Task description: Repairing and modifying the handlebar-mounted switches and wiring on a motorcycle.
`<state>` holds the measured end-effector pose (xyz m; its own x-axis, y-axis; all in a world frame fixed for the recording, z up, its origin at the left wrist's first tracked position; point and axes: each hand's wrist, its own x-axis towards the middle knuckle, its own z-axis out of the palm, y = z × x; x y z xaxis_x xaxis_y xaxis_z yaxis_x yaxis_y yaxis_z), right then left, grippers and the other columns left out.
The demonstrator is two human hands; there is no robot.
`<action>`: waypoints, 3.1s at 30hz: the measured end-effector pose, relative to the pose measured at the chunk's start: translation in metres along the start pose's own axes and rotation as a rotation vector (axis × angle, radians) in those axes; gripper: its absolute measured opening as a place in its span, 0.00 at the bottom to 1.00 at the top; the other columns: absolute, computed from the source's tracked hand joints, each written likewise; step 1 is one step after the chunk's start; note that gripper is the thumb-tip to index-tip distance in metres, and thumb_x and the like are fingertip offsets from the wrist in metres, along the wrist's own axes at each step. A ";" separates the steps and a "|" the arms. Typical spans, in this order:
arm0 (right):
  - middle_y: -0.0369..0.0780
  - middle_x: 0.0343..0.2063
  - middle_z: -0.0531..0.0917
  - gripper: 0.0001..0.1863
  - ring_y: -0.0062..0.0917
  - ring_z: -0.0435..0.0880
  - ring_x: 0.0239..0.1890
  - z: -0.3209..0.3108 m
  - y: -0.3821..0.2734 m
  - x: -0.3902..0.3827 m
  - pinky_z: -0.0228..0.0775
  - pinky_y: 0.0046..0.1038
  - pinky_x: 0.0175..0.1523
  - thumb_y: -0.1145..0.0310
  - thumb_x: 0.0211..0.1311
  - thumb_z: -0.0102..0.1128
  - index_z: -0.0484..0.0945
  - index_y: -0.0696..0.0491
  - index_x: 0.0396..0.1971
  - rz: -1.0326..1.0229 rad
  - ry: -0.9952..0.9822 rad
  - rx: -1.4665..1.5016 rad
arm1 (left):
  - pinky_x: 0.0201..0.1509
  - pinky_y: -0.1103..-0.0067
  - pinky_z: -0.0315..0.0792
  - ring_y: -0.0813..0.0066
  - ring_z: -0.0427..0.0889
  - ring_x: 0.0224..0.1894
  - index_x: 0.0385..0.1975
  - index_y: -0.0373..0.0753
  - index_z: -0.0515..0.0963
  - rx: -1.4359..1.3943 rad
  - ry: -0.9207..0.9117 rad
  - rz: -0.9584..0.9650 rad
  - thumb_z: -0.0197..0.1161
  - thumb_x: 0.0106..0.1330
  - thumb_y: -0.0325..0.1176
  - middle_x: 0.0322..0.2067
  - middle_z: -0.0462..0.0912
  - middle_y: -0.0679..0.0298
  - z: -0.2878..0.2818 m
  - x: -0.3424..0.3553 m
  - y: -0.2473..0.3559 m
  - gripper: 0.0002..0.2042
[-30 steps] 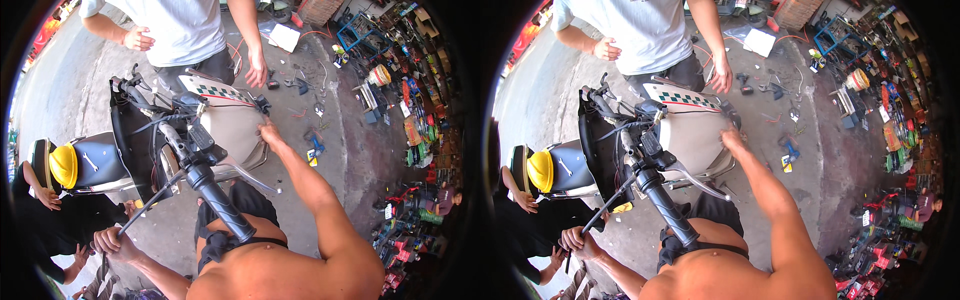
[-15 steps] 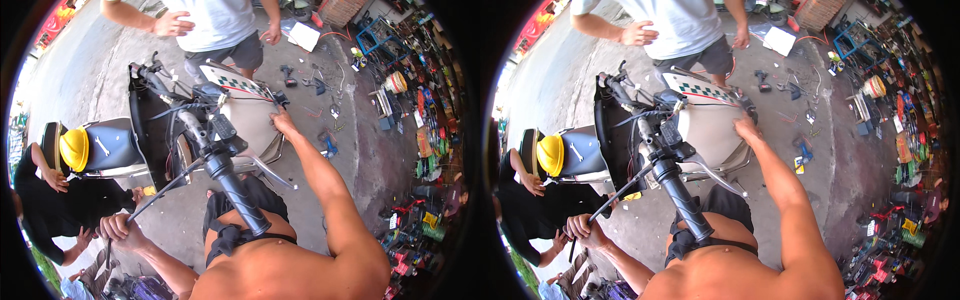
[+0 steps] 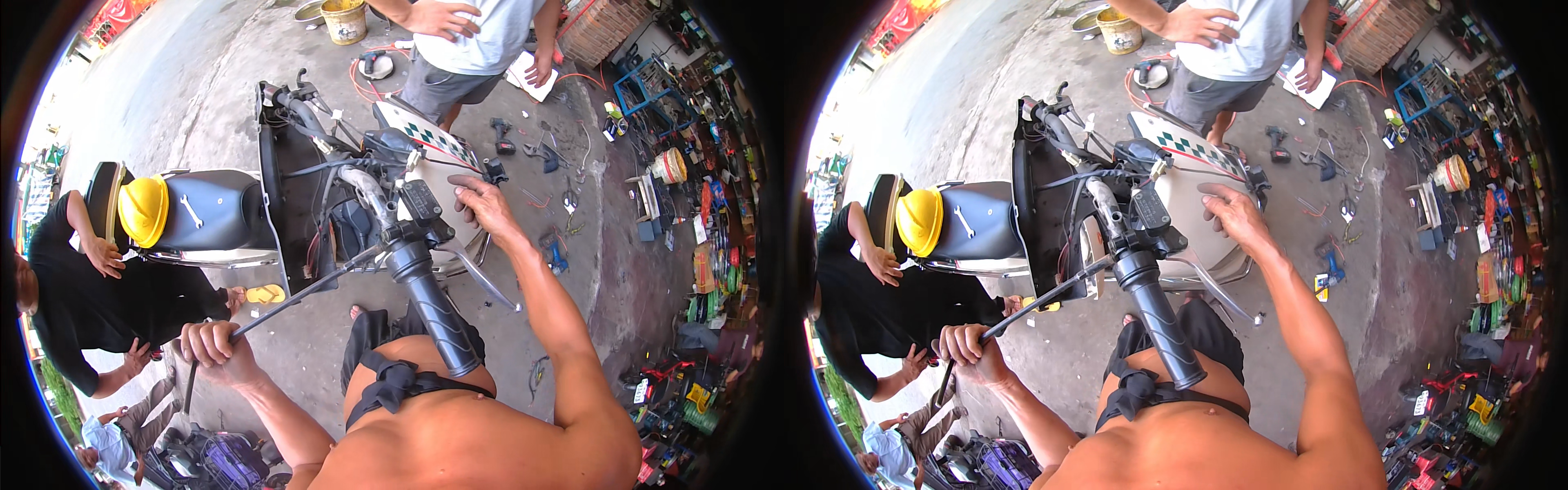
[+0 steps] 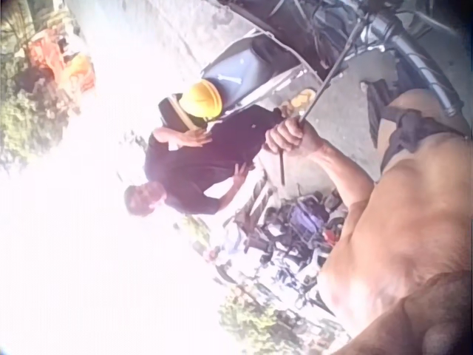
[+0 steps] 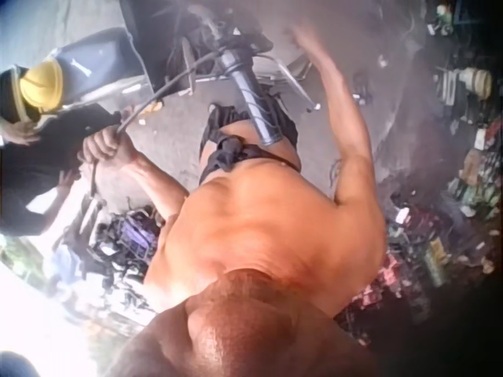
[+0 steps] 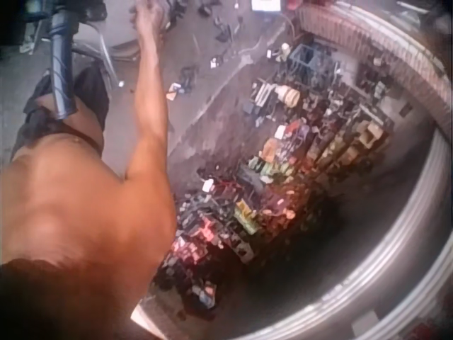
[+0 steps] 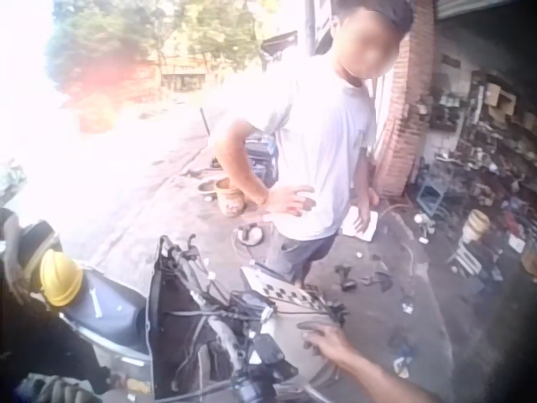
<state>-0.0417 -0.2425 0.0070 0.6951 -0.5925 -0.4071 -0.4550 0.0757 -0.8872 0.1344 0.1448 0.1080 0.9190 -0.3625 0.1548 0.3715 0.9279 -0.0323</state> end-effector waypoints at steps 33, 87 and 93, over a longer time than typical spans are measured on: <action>0.31 0.25 0.77 0.18 0.12 0.73 0.25 0.047 0.070 -0.087 0.62 0.16 0.25 0.58 0.65 0.59 0.78 0.56 0.46 0.154 -0.163 0.364 | 0.34 0.85 0.60 0.81 0.52 0.10 0.18 0.43 0.65 -0.105 0.168 0.166 0.38 0.72 0.33 0.09 0.57 0.72 0.039 0.006 0.104 0.17; 0.43 0.32 0.79 0.30 0.37 0.79 0.35 -0.101 0.054 -0.008 0.70 0.38 0.43 0.56 0.43 0.75 0.69 0.55 0.41 -0.371 0.250 -0.177 | 0.23 0.81 0.62 0.81 0.68 0.18 0.25 0.35 0.73 1.540 0.659 -0.485 0.57 0.61 0.38 0.16 0.71 0.68 -0.093 -0.177 -0.168 0.12; 0.38 0.29 0.77 0.28 0.23 0.76 0.31 -0.062 0.041 -0.033 0.71 0.29 0.40 0.60 0.51 0.73 0.64 0.58 0.40 -0.264 0.039 0.218 | 0.40 0.80 0.70 0.76 0.75 0.35 0.44 0.30 0.77 1.780 0.359 -0.745 0.61 0.63 0.35 0.35 0.80 0.61 -0.073 -0.165 -0.251 0.15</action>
<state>-0.1179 -0.2698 -0.0026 0.7495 -0.6444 -0.1520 -0.1297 0.0823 -0.9881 -0.1010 -0.0349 0.0180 0.7332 -0.4429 -0.5160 0.3102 -0.4573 0.8334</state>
